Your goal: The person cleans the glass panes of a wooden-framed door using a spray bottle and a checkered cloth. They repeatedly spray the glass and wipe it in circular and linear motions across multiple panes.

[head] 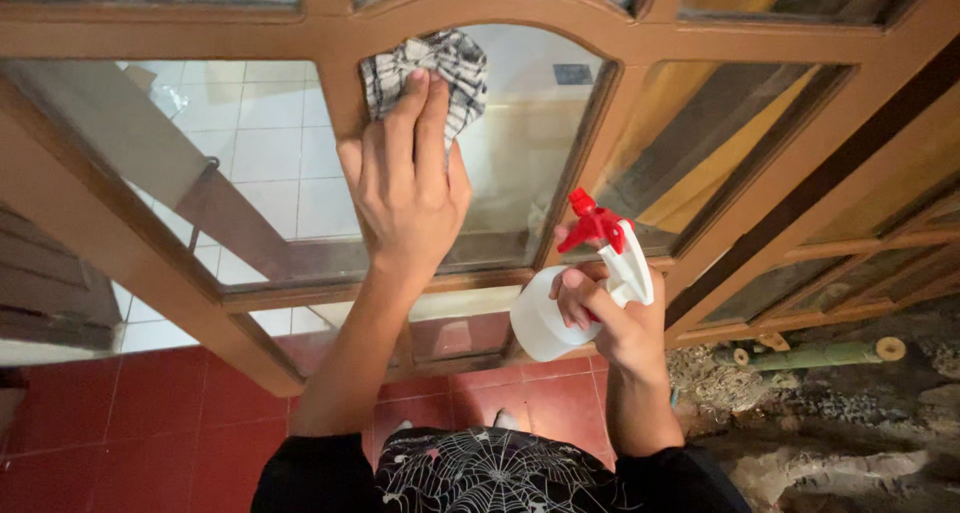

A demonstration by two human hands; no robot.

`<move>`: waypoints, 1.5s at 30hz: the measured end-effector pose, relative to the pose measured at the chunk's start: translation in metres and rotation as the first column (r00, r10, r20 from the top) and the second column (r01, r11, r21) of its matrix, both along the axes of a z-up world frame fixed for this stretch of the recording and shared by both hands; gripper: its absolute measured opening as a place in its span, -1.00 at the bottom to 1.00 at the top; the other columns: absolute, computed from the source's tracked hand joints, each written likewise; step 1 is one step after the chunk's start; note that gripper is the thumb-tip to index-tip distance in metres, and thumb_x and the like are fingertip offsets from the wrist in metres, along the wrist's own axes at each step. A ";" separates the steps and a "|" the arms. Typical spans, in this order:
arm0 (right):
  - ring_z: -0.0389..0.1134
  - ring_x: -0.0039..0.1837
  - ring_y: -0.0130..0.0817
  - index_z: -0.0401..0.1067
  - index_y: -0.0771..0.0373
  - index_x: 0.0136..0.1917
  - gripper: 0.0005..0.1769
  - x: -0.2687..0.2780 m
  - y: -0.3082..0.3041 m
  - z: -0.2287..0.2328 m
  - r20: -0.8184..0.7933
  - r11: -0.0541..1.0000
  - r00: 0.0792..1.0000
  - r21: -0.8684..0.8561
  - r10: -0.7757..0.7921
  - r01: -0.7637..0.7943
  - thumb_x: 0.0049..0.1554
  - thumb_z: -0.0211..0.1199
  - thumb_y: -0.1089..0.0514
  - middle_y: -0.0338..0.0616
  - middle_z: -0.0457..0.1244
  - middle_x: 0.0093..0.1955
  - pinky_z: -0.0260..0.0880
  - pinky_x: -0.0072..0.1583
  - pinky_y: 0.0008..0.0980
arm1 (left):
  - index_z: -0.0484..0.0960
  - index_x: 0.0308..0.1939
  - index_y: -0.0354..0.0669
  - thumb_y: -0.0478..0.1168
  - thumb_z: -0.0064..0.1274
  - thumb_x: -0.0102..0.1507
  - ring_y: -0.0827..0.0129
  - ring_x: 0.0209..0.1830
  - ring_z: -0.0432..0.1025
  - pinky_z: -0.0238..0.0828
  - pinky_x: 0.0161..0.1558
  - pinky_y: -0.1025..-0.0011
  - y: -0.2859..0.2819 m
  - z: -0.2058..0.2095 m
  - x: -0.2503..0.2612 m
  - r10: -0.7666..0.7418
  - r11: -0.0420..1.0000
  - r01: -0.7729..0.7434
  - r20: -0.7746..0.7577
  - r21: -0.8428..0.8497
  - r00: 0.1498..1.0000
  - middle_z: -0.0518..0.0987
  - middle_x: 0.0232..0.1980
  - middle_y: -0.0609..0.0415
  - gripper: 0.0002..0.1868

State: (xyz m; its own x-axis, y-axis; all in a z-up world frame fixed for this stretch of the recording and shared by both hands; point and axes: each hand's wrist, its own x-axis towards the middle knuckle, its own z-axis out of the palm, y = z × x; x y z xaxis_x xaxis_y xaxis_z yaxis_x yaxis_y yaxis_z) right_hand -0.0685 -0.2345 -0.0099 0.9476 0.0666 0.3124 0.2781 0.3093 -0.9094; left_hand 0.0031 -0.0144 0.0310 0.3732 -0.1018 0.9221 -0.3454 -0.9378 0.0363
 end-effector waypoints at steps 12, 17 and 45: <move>0.12 -0.44 -0.47 0.30 0.63 0.33 -0.46 0.000 -0.029 -0.001 -0.004 0.999 0.999 0.011 -0.052 0.052 0.10 0.21 0.36 -0.25 0.12 -0.49 0.36 -0.11 -0.28 | 0.56 0.34 -0.24 -0.36 0.10 0.36 0.23 -0.13 0.38 0.17 -0.12 0.25 -0.071 -0.001 0.034 -0.080 0.994 0.071 0.116 0.077 0.990 0.47 0.38 0.12 -0.56; 0.12 -0.43 -0.48 0.31 0.64 0.33 -0.47 -0.001 -0.036 -0.002 0.026 0.998 0.998 0.032 -0.059 0.058 0.11 0.21 0.36 -0.25 0.12 -0.48 0.35 -0.12 -0.29 | 0.59 0.30 -0.28 -0.39 0.07 0.29 0.25 -0.25 0.32 0.14 -0.23 0.29 -0.086 -0.008 0.036 -0.076 0.983 0.055 0.112 0.177 0.991 0.49 0.40 0.06 -0.54; 0.14 -0.42 -0.48 0.30 0.64 0.35 -0.46 0.003 0.016 -0.004 0.001 0.999 1.000 0.053 -0.006 0.006 0.12 0.20 0.36 -0.25 0.12 -0.48 0.35 -0.11 -0.30 | 0.64 0.24 -0.23 -0.31 0.09 0.29 0.19 -0.17 0.41 0.13 -0.12 0.22 0.015 -0.065 -0.003 0.095 0.994 -0.099 0.088 0.039 0.991 0.53 0.31 0.07 -0.59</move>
State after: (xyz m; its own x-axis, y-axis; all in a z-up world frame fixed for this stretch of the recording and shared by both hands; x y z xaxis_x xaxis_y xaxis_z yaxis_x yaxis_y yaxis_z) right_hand -0.0651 -0.2188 -0.0138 0.9476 0.0439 0.3164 0.2812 0.3555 -0.8914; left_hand -0.0001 0.0010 -0.0344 0.3025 -0.1094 0.9469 -0.2525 -0.9671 -0.0311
